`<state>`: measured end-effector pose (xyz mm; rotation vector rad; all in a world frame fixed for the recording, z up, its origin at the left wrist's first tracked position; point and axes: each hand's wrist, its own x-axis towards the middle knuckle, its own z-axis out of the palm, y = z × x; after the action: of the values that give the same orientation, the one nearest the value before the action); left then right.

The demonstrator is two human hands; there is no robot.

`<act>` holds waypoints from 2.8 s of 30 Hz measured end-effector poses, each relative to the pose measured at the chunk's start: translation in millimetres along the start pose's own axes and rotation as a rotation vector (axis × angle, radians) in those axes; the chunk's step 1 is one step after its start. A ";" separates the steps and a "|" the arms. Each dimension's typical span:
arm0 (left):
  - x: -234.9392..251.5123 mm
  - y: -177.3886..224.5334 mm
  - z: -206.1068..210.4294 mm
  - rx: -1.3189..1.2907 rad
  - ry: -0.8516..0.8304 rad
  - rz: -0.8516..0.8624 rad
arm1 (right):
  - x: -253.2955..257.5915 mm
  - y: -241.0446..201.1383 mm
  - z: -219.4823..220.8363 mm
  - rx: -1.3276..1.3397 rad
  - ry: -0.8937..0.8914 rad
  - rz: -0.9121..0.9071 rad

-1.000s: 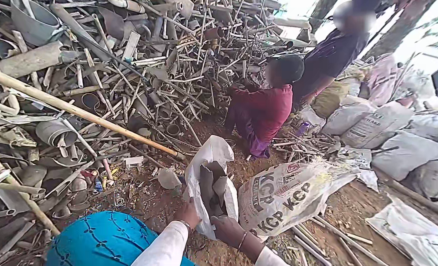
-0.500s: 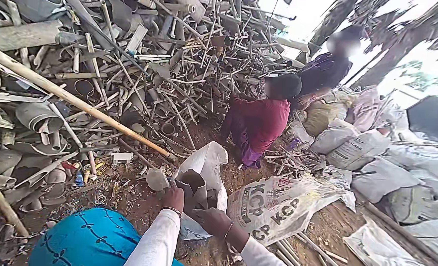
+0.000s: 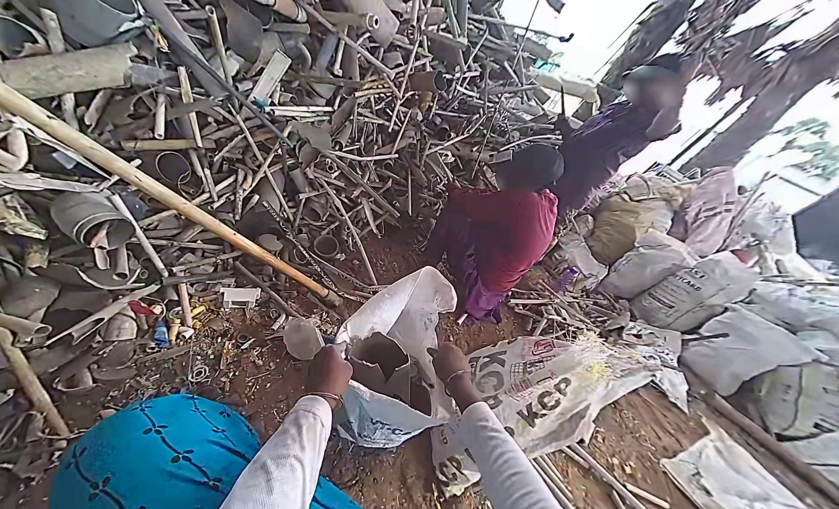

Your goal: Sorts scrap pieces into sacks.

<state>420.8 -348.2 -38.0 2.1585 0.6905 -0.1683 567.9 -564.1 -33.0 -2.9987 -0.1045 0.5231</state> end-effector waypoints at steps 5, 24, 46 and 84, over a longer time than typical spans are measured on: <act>-25.5 7.0 -5.8 -0.363 0.344 0.258 | -4.9 52.6 -55.7 0.281 0.323 -0.009; -20.8 -0.1 -23.0 -0.260 0.365 0.271 | -10.5 54.0 -57.1 0.284 0.262 0.038; -12.1 5.1 -17.2 0.133 -0.075 0.084 | -60.5 -81.2 44.5 -0.092 -0.180 -0.514; -169.5 -105.3 -194.3 -0.765 0.877 0.119 | -162.1 -157.6 -47.9 0.064 0.558 -0.903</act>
<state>200.0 -218.9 72.1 1.4425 0.8980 1.0021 423.9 -425.2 82.7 -2.5141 -1.2464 -0.3823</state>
